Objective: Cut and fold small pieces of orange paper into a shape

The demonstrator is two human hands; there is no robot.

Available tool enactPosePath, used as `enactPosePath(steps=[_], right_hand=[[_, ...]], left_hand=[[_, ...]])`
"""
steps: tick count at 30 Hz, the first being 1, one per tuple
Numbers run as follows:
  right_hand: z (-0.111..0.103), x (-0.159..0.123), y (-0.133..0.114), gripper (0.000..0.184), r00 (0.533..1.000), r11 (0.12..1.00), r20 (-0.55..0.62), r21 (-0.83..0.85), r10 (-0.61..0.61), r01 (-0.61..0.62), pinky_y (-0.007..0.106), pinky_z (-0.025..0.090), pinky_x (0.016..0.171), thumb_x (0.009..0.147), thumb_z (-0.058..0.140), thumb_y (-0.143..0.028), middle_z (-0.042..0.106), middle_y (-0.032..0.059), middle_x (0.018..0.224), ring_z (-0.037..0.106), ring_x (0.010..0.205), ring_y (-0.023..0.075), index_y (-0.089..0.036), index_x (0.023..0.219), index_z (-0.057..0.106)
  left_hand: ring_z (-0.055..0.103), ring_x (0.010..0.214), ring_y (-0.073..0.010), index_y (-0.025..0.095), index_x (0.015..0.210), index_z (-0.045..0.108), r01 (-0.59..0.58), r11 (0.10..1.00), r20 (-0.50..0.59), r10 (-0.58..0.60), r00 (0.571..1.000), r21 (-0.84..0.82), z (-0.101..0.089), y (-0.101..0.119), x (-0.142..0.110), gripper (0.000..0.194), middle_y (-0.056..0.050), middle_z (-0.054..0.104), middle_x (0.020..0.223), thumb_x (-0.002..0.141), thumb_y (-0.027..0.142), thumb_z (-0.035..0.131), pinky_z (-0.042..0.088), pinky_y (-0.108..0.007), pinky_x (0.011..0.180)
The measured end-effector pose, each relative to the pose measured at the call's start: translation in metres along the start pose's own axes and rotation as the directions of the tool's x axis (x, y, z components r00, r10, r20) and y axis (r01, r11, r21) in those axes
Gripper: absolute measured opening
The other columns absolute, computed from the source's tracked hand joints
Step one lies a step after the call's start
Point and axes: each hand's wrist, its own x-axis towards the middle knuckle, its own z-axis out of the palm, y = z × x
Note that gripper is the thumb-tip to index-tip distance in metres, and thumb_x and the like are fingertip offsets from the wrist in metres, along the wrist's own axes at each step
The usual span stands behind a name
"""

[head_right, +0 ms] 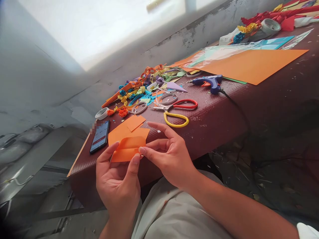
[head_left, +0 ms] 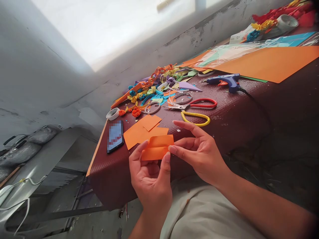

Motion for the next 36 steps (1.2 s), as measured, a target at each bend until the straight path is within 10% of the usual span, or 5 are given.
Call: enactPosePath(steps=[20,29,36], right_hand=[[-0.005,0.001,-0.001,0.065,1.0,0.993,0.006,-0.115,0.025,-0.024,0.021,0.055,0.066,0.072,0.091,-0.021,0.079,0.0004,0.08,0.072,0.071,0.0142,-0.025,0.132,0.065],[-0.007,0.003,-0.001,0.063,0.999,0.993,0.004,-0.108,0.05,-0.05,0.025,0.056,0.069,0.073,0.091,-0.027,0.08,0.0011,0.081,0.075,0.074,0.0173,-0.026,0.13,0.066],[-0.006,0.005,0.001,0.064,0.999,0.994,0.032,-0.108,0.038,-0.034,0.027,0.057,0.07,0.073,0.091,-0.023,0.079,0.0008,0.08,0.073,0.073,0.0172,-0.024,0.131,0.065]], left_hand=[[0.079,0.098,-0.0234,0.026,0.143,0.05,0.209,0.971,0.087,-0.22,0.972,0.119,-0.005,0.014,0.011,0.084,-0.008,0.078,0.112,0.07,0.025,0.093,0.063,-0.032,0.091],[0.079,0.096,-0.0256,0.024,0.138,0.059,0.107,0.961,0.122,-0.141,0.982,0.256,-0.009,0.015,0.014,0.072,-0.009,0.077,0.111,0.073,0.027,0.09,0.064,-0.038,0.092],[0.076,0.079,-0.0164,0.023,0.141,0.053,0.209,0.958,0.124,-0.236,0.964,0.199,-0.008,0.015,0.015,0.074,-0.005,0.079,0.098,0.077,0.028,0.088,0.061,-0.028,0.083]])
